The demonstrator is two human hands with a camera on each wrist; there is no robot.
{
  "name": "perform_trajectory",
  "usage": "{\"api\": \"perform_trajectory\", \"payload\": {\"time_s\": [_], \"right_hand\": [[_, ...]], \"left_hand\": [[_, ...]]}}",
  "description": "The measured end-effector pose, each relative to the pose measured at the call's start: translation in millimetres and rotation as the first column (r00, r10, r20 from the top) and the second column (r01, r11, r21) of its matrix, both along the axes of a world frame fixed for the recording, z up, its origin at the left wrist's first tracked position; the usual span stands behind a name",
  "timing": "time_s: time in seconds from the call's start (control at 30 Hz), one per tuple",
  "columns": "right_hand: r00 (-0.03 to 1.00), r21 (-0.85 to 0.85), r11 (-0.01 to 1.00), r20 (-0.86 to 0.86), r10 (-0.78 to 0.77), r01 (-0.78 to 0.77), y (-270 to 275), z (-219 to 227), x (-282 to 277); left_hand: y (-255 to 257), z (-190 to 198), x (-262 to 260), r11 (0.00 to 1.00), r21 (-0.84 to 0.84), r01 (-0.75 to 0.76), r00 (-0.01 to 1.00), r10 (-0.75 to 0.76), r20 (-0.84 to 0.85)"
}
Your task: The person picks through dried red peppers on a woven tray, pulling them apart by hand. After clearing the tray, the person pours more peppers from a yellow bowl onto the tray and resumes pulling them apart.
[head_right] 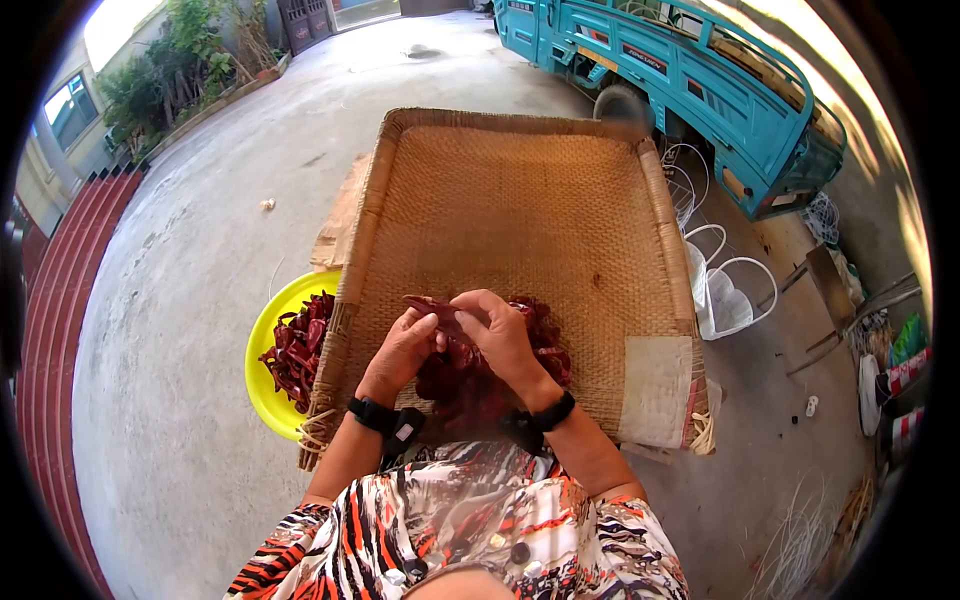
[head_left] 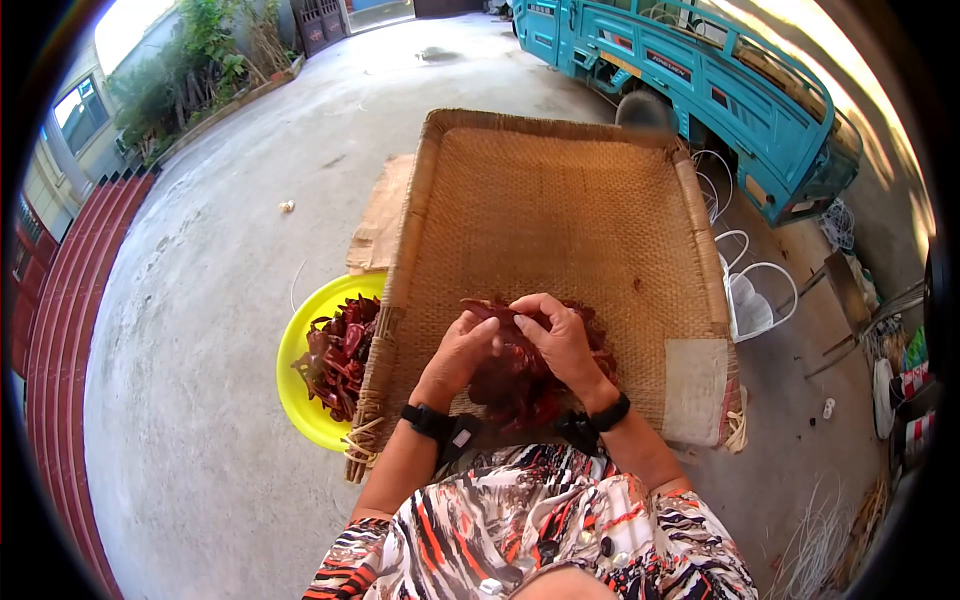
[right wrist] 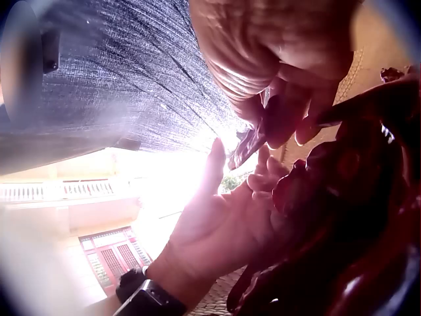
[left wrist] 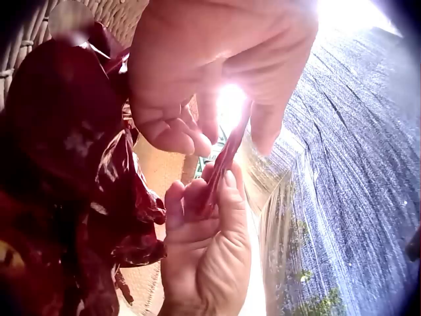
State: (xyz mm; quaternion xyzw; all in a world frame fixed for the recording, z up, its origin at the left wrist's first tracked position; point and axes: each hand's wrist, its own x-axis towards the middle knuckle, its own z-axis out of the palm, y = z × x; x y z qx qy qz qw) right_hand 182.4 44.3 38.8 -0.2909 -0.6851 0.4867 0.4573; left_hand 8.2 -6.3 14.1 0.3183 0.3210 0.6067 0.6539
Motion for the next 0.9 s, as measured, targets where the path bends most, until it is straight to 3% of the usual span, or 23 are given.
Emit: {"api": "perform_trajectory", "payload": {"time_s": [0.07, 0.2, 0.3, 0.37, 0.4, 0.47, 0.57, 0.6, 0.63, 0.7, 0.77, 0.9], "right_hand": [[0.996, 0.069, 0.997, 0.077, -0.048, 0.043, -5.2, 10.1, -1.3], [0.965, 0.020, 0.966, -0.043, -0.257, 0.258, 10.5, 9.6, 14.8], [0.931, -0.199, 0.940, -0.183, -0.315, 0.279, 24.7, -0.2, 37.1], [0.934, -0.171, 0.933, -0.113, -0.338, 0.317, 33.1, -11.3, 50.2], [0.937, -0.126, 0.932, -0.045, -0.347, 0.339, 37.1, -18.1, 55.4], [0.938, -0.061, 0.938, 0.099, -0.333, 0.340, 30.8, -11.6, 56.7], [0.894, 0.126, 0.985, 0.418, -0.162, 0.119, 27.6, -9.6, 60.1], [0.817, 0.323, 0.942, 0.515, -0.259, 0.095, 19.7, -2.5, 57.0], [0.783, 0.394, 0.917, 0.551, -0.288, 0.060, 18.7, -6.8, 56.0], [0.710, 0.522, 0.852, 0.608, -0.356, -0.020, 21.7, -18.2, 53.5], [0.753, 0.477, 0.878, 0.568, -0.332, 0.027, 25.3, -19.8, 51.9], [0.820, 0.395, 0.913, 0.488, -0.300, 0.099, 10.7, 13.6, 41.3]], "left_hand": [[5.6, -19.2, -7.0, 0.998, 0.028, 0.055, 0.998, -0.055, -0.019], [3.1, -2.7, -10.9, 0.990, 0.111, -0.092, 0.954, 0.055, 0.295], [8.1, -6.8, -26.5, 0.948, 0.203, -0.244, 0.748, 0.051, 0.661], [12.0, -7.3, -43.9, 0.852, 0.328, -0.409, 0.678, 0.043, 0.734], [6.9, -0.7, -52.9, 0.874, 0.205, -0.442, 0.593, 0.113, 0.797], [0.3, 11.1, -54.4, 0.846, 0.212, -0.489, 0.615, 0.161, 0.772], [0.0, 7.5, -55.3, 0.865, 0.242, -0.439, 0.695, 0.156, 0.702], [0.5, 6.2, -52.0, 0.886, 0.252, -0.388, 0.746, 0.142, 0.650], [0.8, 5.2, -47.6, 0.906, 0.259, -0.335, 0.794, 0.123, 0.596], [1.9, 1.8, -32.0, 0.949, 0.178, -0.260, 0.881, 0.157, 0.446], [4.0, -4.0, -20.6, 0.974, 0.152, -0.170, 0.965, 0.134, 0.224], [-0.7, 5.1, 1.5, 0.987, 0.118, -0.107, 0.984, 0.123, -0.133]]}}
